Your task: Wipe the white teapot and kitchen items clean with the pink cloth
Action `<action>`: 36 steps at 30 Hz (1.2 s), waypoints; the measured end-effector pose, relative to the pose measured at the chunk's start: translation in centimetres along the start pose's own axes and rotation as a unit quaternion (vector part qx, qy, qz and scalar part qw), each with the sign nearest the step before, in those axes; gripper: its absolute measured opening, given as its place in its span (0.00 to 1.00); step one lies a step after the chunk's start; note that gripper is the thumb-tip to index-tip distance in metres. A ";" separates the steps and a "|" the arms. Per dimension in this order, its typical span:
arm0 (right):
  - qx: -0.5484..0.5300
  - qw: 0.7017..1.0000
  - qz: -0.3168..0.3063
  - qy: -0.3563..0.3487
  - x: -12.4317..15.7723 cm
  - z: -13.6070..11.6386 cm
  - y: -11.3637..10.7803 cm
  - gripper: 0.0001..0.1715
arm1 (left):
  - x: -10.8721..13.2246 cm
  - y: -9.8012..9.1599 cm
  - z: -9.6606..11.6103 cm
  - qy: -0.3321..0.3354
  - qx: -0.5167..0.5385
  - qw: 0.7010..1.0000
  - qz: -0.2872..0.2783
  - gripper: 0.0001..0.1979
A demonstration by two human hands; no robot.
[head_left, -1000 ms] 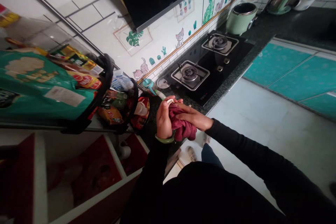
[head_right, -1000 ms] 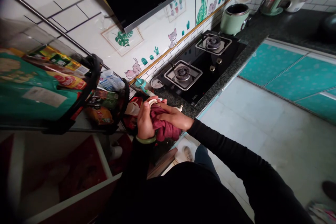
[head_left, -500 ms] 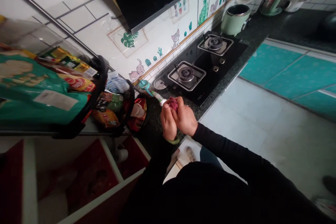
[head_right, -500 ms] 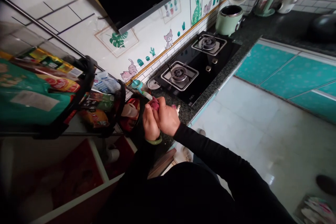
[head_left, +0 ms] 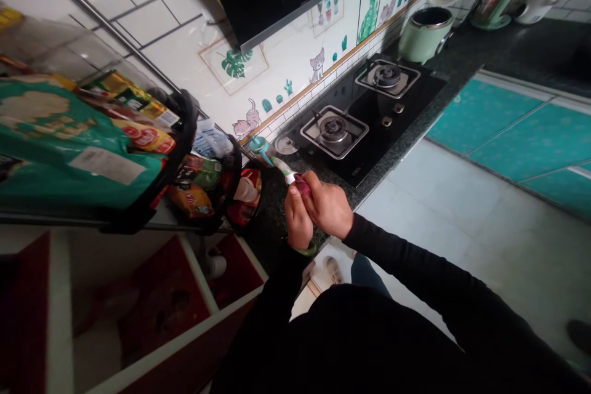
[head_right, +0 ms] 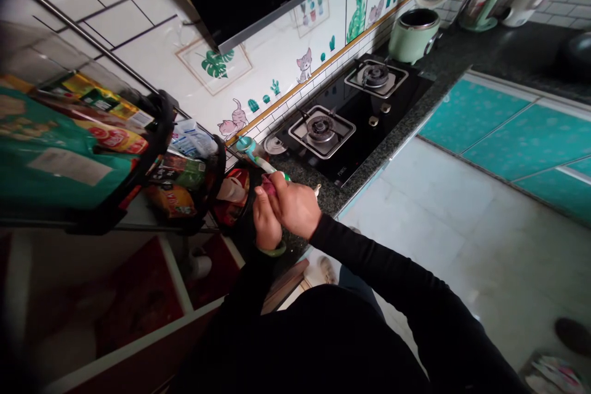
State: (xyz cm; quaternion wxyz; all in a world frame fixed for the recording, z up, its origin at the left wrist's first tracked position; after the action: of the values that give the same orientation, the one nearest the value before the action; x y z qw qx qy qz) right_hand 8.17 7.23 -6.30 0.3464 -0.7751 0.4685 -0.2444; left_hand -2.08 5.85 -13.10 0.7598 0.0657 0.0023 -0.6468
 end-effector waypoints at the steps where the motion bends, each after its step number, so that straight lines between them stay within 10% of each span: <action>1: 0.011 1.000 0.001 0.006 -0.1 0.0 -0.2 0.22 | -0.1 -0.1 0.2 0.012 -0.016 1.000 0.004 0.27; 9: -0.010 0.998 0.016 0.065 -2.4 3.0 -0.9 0.22 | 0.0 -0.1 1.7 0.109 -0.106 0.988 -0.011 0.26; 17: -0.108 0.987 0.053 -0.108 -1.2 4.2 -1.5 0.23 | -1.9 -2.6 1.7 0.012 -0.121 0.992 0.015 0.37; 25: 0.136 0.976 -0.066 -0.157 -2.5 2.0 -0.5 0.13 | -2.4 -1.6 3.6 0.025 -0.360 0.920 -0.151 0.23; 31: 0.112 0.948 0.043 -0.295 -2.7 3.2 -3.0 0.18 | -2.5 -1.8 4.5 0.008 -0.279 0.925 -0.258 0.16; 36: 0.108 0.937 0.061 -0.327 -2.6 3.3 -2.5 0.23 | -2.9 -2.0 4.4 -0.014 -0.278 0.934 -0.223 0.10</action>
State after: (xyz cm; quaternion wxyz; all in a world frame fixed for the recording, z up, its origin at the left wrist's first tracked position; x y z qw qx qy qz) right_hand 10.72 11.41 -6.71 0.5765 -0.7399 0.3466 -0.0047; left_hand -4.84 7.94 -8.72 0.5837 -0.1591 0.1863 -0.7741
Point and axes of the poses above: each hand's wrist, its own x-axis away from the middle knuckle, its own y-axis out of the palm, z = x × y, the point moved 4 cm from there along -x, towards the middle knuckle, and after that the axes turned 9 degrees about -z, right-handed, at the moved point
